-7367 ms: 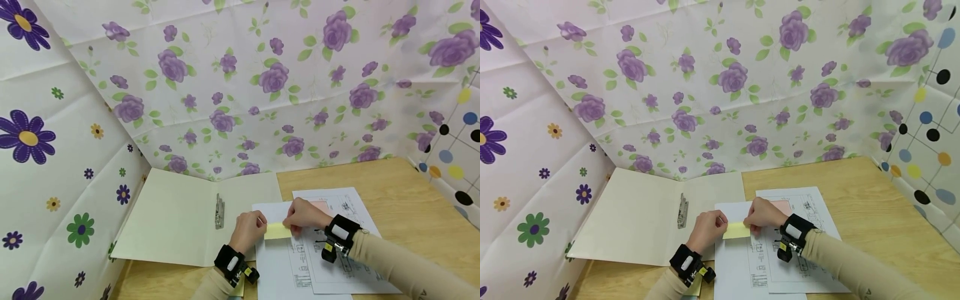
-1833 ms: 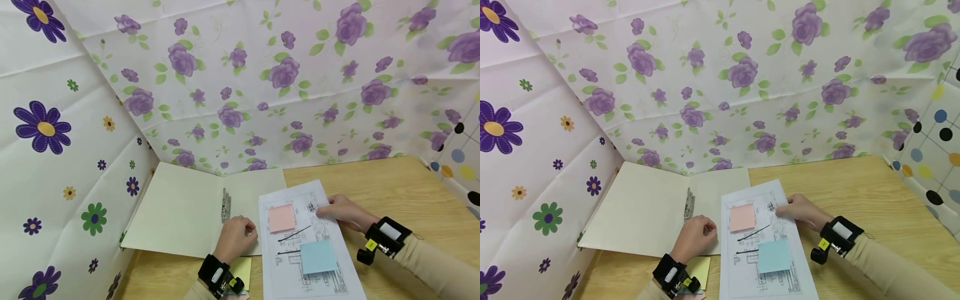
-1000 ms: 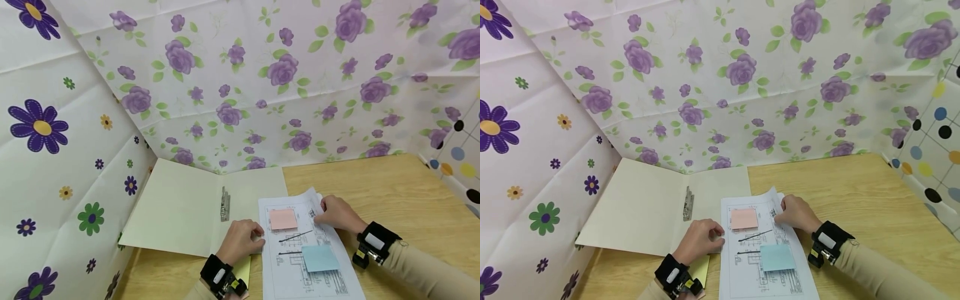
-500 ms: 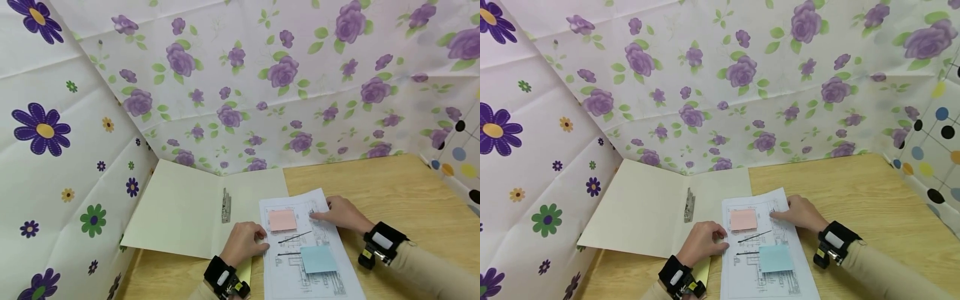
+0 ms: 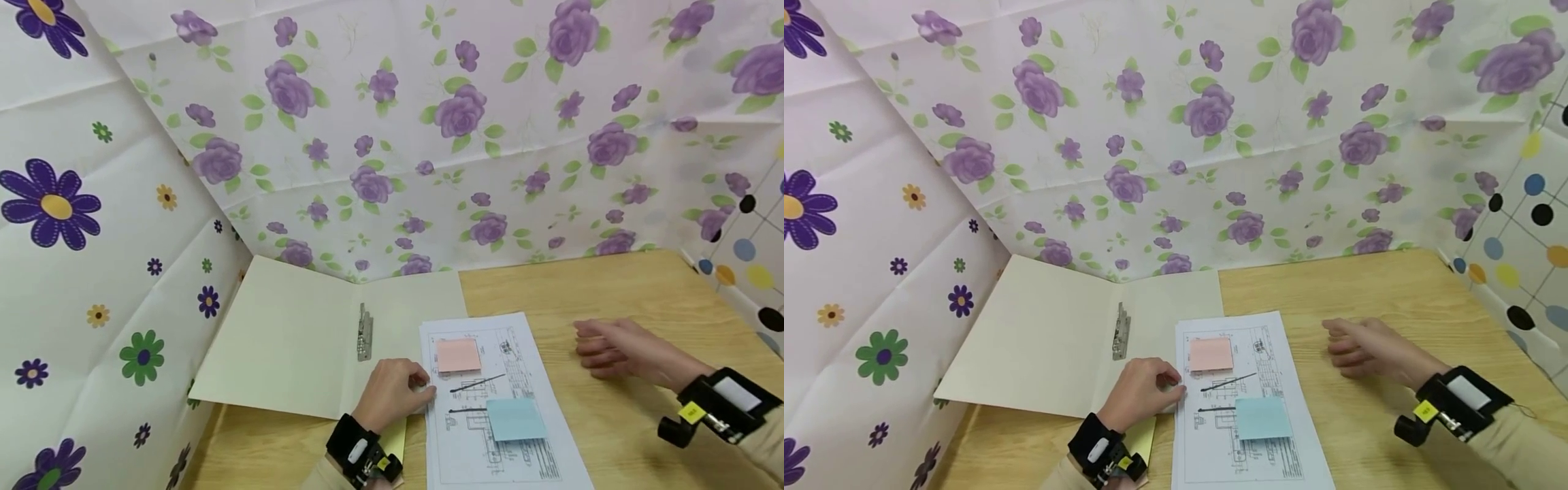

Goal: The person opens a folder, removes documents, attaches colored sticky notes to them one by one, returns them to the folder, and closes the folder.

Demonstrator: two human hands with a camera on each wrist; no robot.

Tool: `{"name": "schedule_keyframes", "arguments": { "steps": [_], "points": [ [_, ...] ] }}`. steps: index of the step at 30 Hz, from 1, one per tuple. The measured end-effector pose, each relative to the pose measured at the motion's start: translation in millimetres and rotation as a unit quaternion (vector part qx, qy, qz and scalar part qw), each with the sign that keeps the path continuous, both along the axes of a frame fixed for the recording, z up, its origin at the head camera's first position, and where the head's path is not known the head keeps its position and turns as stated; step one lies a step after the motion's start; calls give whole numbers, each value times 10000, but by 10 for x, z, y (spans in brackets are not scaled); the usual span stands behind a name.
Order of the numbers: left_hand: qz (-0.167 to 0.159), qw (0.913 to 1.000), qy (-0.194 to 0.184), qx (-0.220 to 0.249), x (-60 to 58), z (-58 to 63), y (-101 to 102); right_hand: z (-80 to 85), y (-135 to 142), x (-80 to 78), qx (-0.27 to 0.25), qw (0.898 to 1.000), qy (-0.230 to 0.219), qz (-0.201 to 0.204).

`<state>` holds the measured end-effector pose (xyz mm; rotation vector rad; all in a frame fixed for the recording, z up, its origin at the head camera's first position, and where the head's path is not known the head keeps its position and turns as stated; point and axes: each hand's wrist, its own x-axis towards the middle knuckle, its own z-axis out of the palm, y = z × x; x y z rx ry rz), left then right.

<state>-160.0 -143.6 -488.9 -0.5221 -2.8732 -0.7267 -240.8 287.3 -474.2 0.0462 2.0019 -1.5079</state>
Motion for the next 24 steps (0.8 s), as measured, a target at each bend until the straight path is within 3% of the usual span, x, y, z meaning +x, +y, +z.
{"name": "schedule_keyframes", "arguments": {
  "steps": [4,12,24],
  "points": [
    [17,10000,23,-14,17,27,-14,25,-72,60,-345,9988,-339,66],
    [-183,9996,-192,5,64,58,-20,54,-476,158,-219,9981,-560,142],
    [-362,9992,-179,-49,64,71,-38,44,-884,138,223,9991,-368,47]
  ]
}}
